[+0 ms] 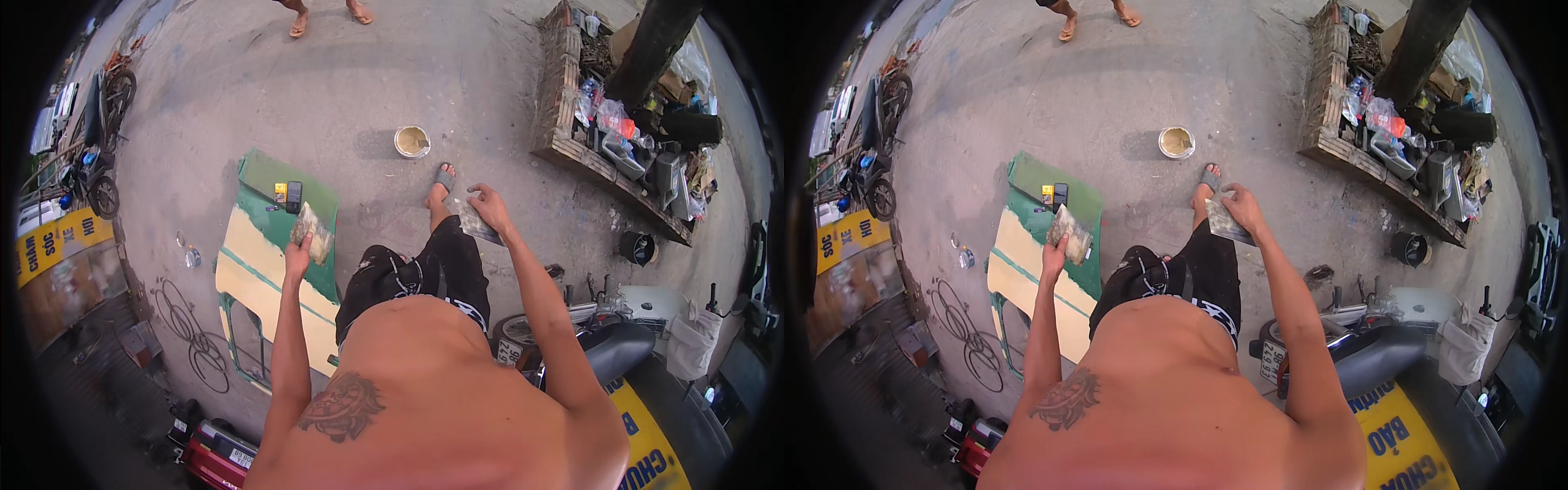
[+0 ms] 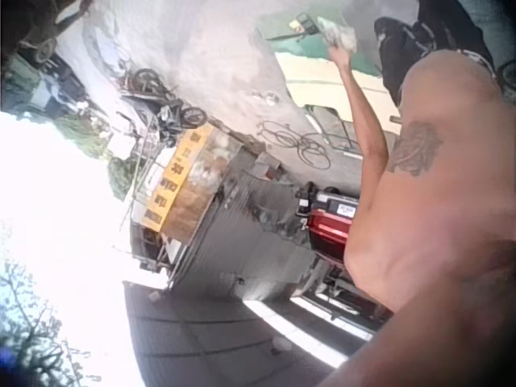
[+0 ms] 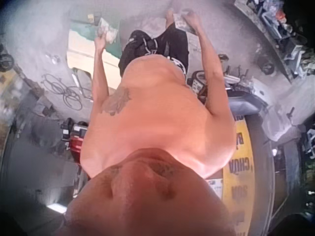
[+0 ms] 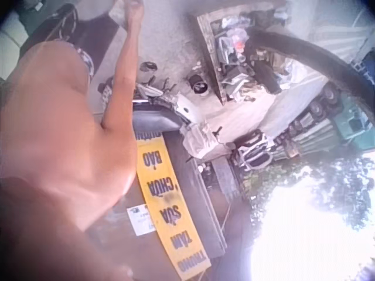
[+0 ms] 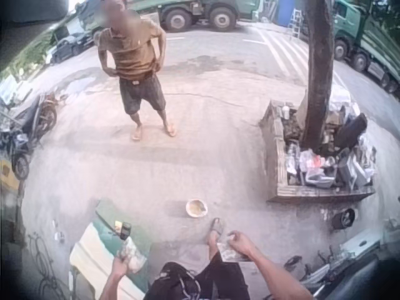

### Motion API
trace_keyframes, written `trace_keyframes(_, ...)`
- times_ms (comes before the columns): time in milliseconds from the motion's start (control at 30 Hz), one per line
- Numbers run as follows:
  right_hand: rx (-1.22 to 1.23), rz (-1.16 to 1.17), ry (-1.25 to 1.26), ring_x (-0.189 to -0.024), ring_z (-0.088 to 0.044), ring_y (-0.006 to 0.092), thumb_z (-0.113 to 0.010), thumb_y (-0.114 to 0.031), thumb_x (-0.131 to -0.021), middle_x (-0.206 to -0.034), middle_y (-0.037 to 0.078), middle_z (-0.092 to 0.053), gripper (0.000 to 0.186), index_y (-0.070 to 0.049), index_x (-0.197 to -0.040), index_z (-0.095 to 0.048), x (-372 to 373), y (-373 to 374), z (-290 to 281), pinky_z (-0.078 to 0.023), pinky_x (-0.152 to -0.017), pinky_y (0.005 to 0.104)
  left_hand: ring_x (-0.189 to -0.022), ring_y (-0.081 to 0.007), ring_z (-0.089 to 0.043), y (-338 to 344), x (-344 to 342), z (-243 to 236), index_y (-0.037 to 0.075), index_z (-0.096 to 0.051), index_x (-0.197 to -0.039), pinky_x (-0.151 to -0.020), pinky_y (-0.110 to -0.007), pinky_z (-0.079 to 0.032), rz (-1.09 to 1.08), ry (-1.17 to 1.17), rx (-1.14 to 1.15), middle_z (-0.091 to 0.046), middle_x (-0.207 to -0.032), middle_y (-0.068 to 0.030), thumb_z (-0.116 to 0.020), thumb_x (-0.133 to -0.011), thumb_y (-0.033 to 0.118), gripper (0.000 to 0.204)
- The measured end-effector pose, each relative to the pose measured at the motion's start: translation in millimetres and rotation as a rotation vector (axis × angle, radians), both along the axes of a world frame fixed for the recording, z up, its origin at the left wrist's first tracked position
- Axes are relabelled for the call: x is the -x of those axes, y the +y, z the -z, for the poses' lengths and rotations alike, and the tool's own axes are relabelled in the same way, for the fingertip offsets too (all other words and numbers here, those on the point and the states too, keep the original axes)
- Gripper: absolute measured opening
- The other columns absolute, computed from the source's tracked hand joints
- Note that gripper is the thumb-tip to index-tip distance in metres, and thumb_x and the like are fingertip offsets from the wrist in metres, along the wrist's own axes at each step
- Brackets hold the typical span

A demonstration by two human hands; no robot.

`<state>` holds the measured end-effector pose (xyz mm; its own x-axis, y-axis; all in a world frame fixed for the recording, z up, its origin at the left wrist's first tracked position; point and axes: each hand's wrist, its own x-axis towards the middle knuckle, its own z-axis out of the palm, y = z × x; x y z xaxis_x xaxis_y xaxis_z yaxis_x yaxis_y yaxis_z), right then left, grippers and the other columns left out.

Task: The person mixes body filler on two metal spreaders using a small amount of hardener, and then applies the mixture to the surface of a car door panel by hand with the spreaders.

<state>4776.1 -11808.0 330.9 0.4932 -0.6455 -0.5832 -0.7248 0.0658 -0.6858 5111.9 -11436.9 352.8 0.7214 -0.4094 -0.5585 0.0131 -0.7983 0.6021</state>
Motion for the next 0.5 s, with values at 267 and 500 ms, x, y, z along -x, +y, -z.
trace_keyframes(267, 0.045, -0.307, 0.333, -0.089, -0.065, 0.0313, -0.073, -0.026, -0.072, -0.090, 0.019, -0.067, 0.053, -0.005, -0.119, -0.059, -36.1, -62.6, 193.6, -0.051, -0.081, 0.0404, -0.099, -0.0228, -0.065, -178.5, -33.9, 31.6, -0.004, -0.061, -0.117, -0.085, -0.034, -0.048, 0.197, 0.232, -0.245, -0.068, -0.105, -0.0181, -0.057, -0.095, 0.032, 0.043)
trace_keyframes(500, 0.138, -0.357, 0.398, -0.109, -0.061, 0.0325, -0.072, -0.046, -0.075, -0.121, 0.017, -0.060, 0.067, -0.013, -0.131, -0.054, -173.7, -116.2, 391.4, -0.049, -0.093, 0.0421, -0.108, -0.0316, -0.061, -196.6, -30.2, 257.2, -0.005, -0.056, -0.122, -0.090, -0.037, -0.045, 0.115, 0.434, -0.155, -0.065, -0.110, -0.0224, -0.057, -0.095, 0.032, 0.046)
